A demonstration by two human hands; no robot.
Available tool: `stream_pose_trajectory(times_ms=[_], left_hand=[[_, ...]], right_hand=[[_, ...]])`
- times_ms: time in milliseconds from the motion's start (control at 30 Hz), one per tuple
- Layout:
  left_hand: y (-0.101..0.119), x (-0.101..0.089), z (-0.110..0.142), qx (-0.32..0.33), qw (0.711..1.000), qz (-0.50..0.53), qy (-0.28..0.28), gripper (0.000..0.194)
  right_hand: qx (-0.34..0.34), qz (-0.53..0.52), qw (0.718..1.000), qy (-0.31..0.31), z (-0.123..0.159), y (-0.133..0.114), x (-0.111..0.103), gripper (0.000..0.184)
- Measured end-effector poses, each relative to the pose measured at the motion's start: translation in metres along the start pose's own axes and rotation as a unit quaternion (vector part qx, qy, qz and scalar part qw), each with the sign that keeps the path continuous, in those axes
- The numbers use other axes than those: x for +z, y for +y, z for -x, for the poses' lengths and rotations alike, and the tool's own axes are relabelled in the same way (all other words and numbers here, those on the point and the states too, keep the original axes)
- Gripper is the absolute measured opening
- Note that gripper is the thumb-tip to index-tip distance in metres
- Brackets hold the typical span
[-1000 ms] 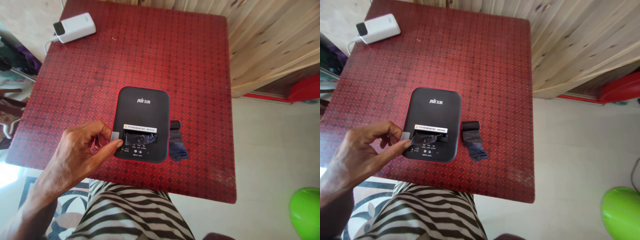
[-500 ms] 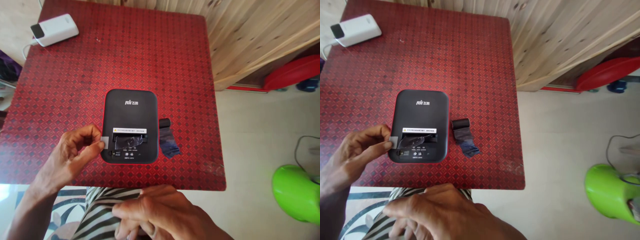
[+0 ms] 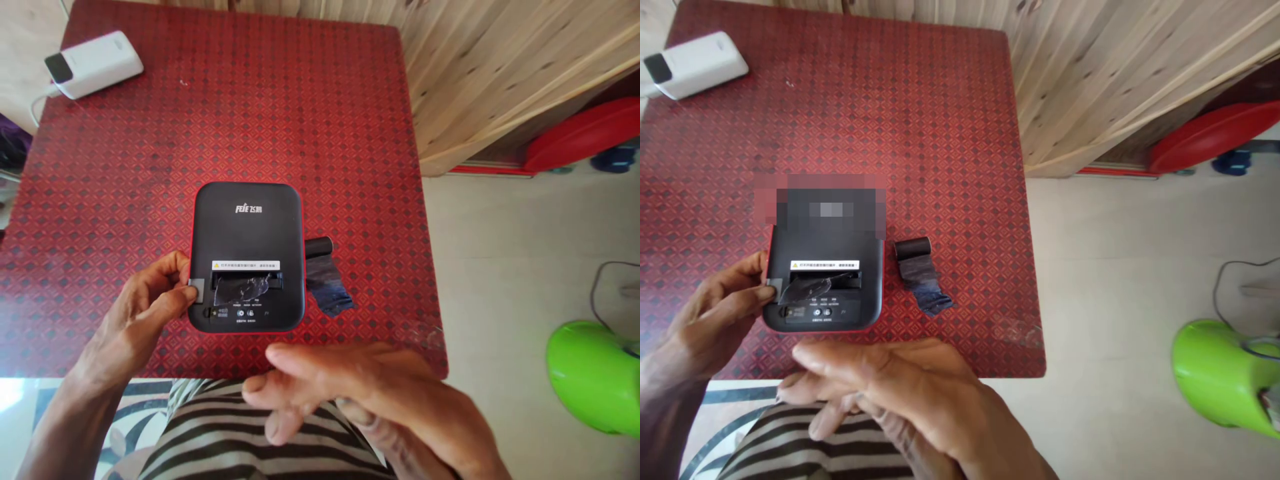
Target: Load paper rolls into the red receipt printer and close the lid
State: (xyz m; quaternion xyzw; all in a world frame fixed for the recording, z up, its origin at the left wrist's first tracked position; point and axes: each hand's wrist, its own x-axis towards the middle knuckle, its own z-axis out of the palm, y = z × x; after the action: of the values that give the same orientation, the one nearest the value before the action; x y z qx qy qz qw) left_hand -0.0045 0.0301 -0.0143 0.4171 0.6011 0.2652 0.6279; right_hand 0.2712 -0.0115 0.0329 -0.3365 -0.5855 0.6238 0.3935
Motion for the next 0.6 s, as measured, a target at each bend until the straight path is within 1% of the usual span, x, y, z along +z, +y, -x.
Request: stream_pose_trajectory(times_ms=[67, 167, 233, 267, 333, 400, 467, 533, 600], left_hand=[[-0.002, 0.000, -0.001, 0.009, 1.000, -0.005, 0.009, 0.020], [-0.005, 0.001, -0.002, 0.021, 0.999, -0.018, 0.024, 0.018], [-0.007, 0.001, -0.001, 0.033, 0.999, -0.025, 0.023, 0.020], [-0.008, 0.001, -0.001, 0.040, 0.999, -0.028, 0.021, 0.021], [-0.009, -0.002, -0.001, 0.050, 0.998, -0.033, 0.015, 0.023], [-0.008, -0.006, -0.001, 0.069, 0.995, -0.062, 0.021, 0.027], [-0.004, -0.009, -0.004, 0.102, 0.988, -0.101, 0.050, 0.034], [0.001, -0.009, -0.010, 0.137, 0.979, -0.124, 0.090, 0.037], [0.005, -0.007, -0.019, 0.160, 0.972, -0.128, 0.118, 0.037]], right_hand=[[-0.010, 0.002, 1.000, 0.010, 0.000, -0.001, -0.005, 0.043], [-0.063, 0.022, 0.997, 0.024, -0.002, -0.003, -0.014, 0.040], [-0.106, 0.061, 0.992, 0.041, -0.004, -0.004, -0.017, 0.037], [-0.123, 0.097, 0.986, 0.061, -0.005, -0.003, -0.018, 0.033], [-0.161, 0.193, 0.961, 0.113, -0.009, -0.001, -0.020, 0.024], [-0.186, 0.293, 0.926, 0.146, -0.017, 0.004, -0.022, 0.015], [-0.189, 0.384, 0.894, 0.136, -0.029, 0.010, -0.025, 0.012], [-0.180, 0.468, 0.859, 0.107, -0.045, 0.014, -0.026, 0.007], [-0.164, 0.538, 0.825, 0.055, -0.066, 0.017, -0.023, 0.013]])
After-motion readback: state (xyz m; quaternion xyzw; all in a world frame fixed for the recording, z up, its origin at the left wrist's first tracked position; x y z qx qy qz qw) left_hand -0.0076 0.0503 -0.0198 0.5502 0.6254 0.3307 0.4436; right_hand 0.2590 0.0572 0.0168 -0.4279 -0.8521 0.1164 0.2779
